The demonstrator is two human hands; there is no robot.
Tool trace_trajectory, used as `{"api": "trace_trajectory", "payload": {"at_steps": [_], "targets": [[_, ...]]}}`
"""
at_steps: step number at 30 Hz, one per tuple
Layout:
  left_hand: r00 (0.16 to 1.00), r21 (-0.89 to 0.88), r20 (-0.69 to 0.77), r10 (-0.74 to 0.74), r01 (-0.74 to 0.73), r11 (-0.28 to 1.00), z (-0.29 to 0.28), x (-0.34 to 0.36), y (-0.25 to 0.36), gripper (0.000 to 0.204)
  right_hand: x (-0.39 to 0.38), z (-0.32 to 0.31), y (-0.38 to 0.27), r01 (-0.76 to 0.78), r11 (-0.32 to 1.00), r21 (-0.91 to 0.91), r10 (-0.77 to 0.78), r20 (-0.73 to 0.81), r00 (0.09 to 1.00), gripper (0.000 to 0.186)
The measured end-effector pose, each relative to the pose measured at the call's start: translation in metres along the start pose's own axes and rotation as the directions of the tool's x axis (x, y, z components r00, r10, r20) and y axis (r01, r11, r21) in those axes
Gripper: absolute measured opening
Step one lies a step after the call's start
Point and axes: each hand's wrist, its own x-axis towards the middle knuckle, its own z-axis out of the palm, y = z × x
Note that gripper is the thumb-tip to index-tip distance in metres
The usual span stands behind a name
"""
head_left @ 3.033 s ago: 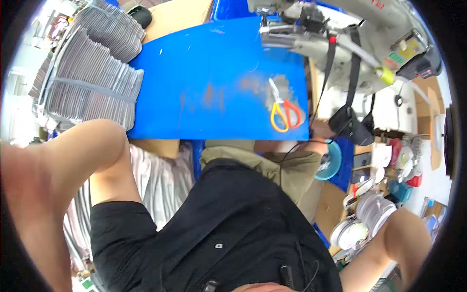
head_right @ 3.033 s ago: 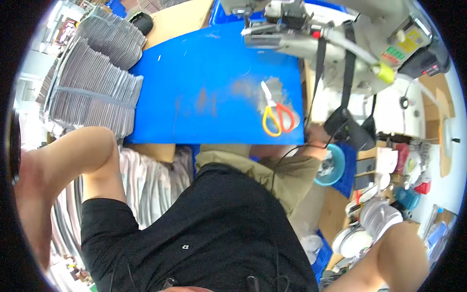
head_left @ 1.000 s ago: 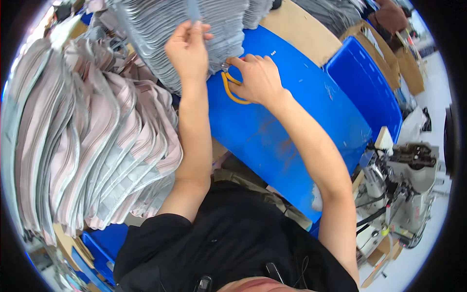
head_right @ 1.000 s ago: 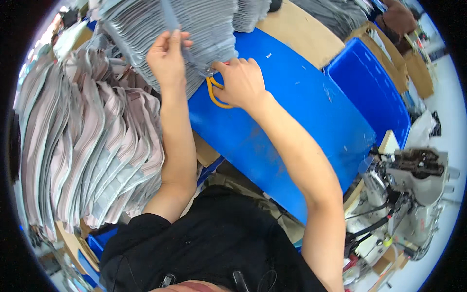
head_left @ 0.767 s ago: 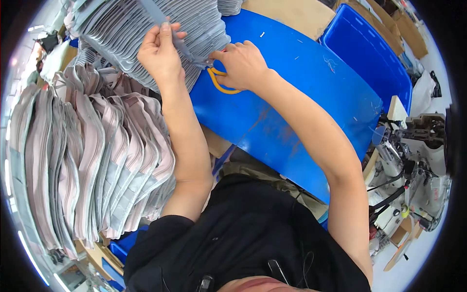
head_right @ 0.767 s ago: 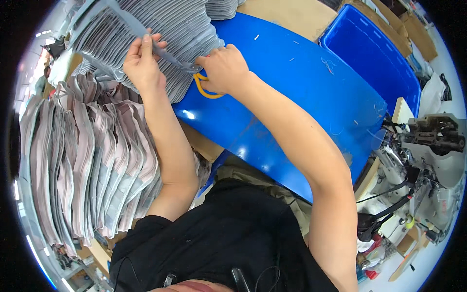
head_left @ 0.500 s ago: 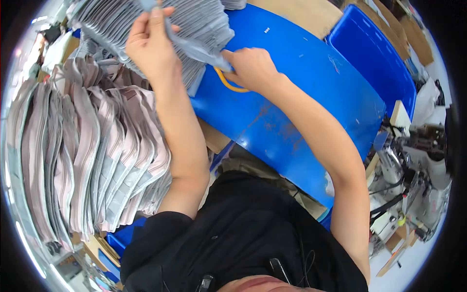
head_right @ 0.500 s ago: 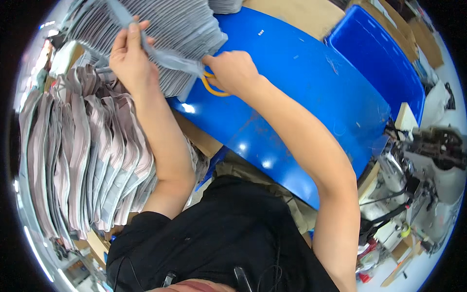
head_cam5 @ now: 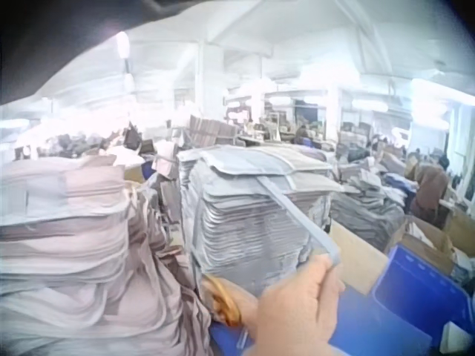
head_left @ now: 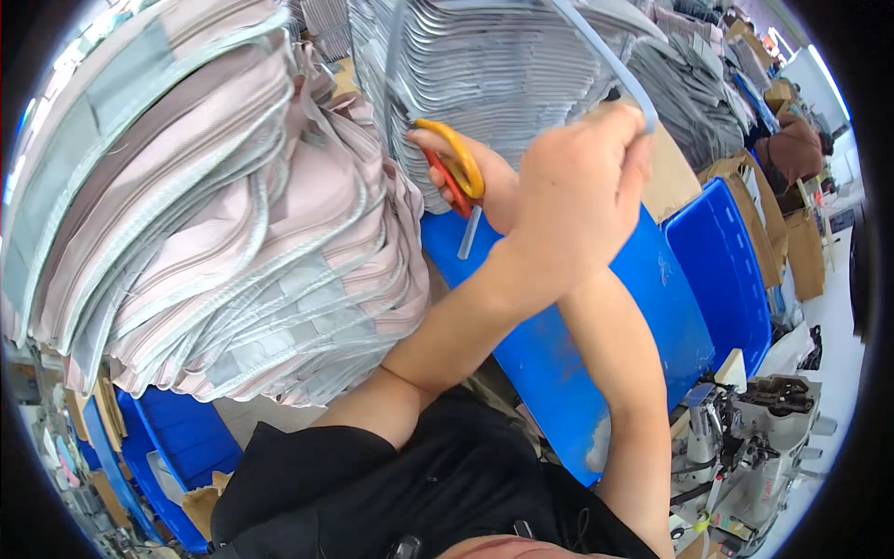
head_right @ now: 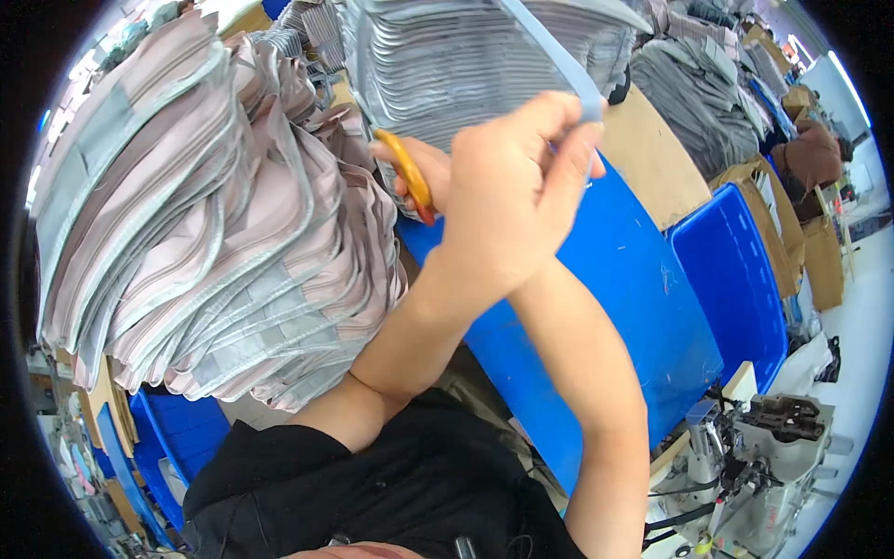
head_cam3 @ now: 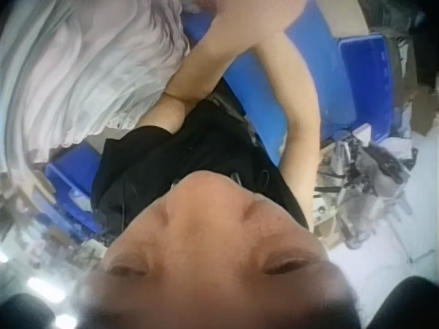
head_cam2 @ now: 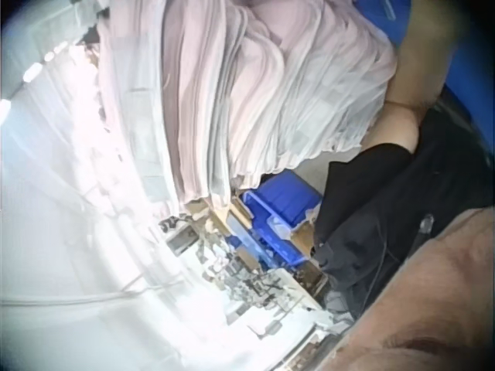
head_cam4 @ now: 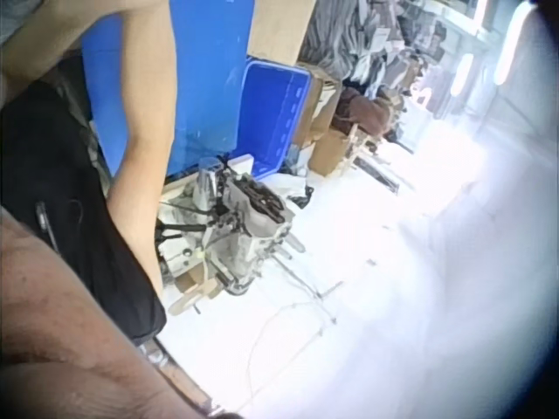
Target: Sewing mesh pockets onto fabric pouches using an industrial sewing machine and trimming threads with scissors.
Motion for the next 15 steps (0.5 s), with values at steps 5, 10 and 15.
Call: {"api": "trace_trajectory", "payload": {"at_steps": [5, 10, 15], "targets": [[0.997, 0.026, -0.031, 0.074, -0.073, 0.997, 0.002, 0.000, 0.009, 0.005, -0.002, 0.011, -0.002, 0.066, 0.596, -0.800, -0.425, -0.245, 0.872, 0.053], [0.998, 0.033, -0.022, 0.065, -0.064, 0.997, 0.001, -0.004, 0.011, 0.007, 0.002, 0.031, -0.027, -0.209, 0.434, -0.876, -0.268, -0.347, 0.899, 0.059], [0.999, 0.039, 0.003, 0.033, -0.033, 0.999, 0.001, -0.002, 0.018, 0.010, 0.027, 0.033, -0.026, -0.177, 0.366, -0.913, -0.408, -0.329, 0.852, 0.055]]}}
